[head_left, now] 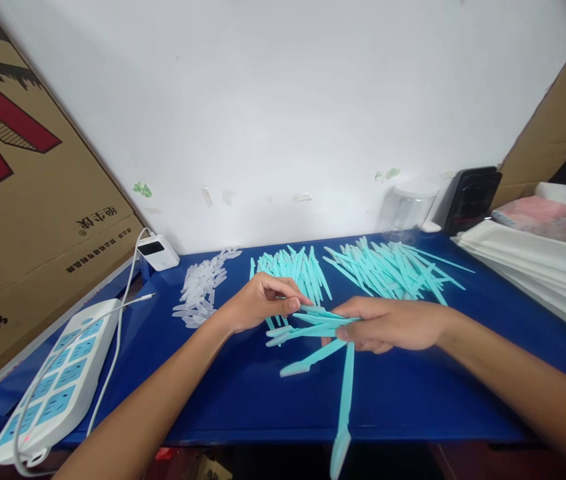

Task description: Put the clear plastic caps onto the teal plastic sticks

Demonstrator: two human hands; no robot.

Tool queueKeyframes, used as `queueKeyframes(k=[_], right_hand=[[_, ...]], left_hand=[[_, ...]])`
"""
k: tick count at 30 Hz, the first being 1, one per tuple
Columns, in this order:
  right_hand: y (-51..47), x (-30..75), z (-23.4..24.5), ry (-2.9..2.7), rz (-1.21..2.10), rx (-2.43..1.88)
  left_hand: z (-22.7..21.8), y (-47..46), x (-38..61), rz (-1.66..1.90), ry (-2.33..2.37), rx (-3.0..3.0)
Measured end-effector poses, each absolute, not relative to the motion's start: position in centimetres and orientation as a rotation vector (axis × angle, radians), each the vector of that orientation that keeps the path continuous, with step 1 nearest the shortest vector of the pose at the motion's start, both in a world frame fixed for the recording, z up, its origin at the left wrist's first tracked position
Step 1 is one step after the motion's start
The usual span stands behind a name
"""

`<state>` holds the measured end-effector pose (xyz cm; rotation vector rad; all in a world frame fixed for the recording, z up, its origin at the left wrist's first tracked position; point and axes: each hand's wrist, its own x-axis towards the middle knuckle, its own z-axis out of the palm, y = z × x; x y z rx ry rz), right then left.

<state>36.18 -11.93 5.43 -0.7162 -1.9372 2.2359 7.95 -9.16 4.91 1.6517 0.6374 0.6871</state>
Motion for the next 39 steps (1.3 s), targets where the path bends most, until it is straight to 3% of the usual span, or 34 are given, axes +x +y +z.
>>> queueKeyframes(k=[10, 15, 18, 21, 24, 39], right_hand=[[-11.4, 36.3, 5.4, -1.753, 2.309, -0.792], [-10.8, 37.4, 5.4, -1.763, 2.284, -0.802], [-10.6, 37.7, 5.5, -1.774, 2.262, -0.787], [-10.5, 37.7, 5.4, -1.760, 2.253, -0.807], [-10.1, 37.7, 5.0, -1.737, 2.226, -0.841], [-9.4, 37.9, 4.5, -1.757, 2.160, -0.880]], left_hand=[[5.4, -9.1, 7.6, 0.725, 0.790, 1.777], [6.2, -7.3, 5.0, 0.713, 1.238, 2.337], [6.7, -6.3, 2.8, 0.424, 1.712, 2.679], [7.0, -5.5, 0.2, 0.042, 2.130, 2.602], [7.3, -4.8, -2.3, -0.072, 2.368, 2.446], [5.1, -3.3, -3.5, -0.141, 2.166, 2.387]])
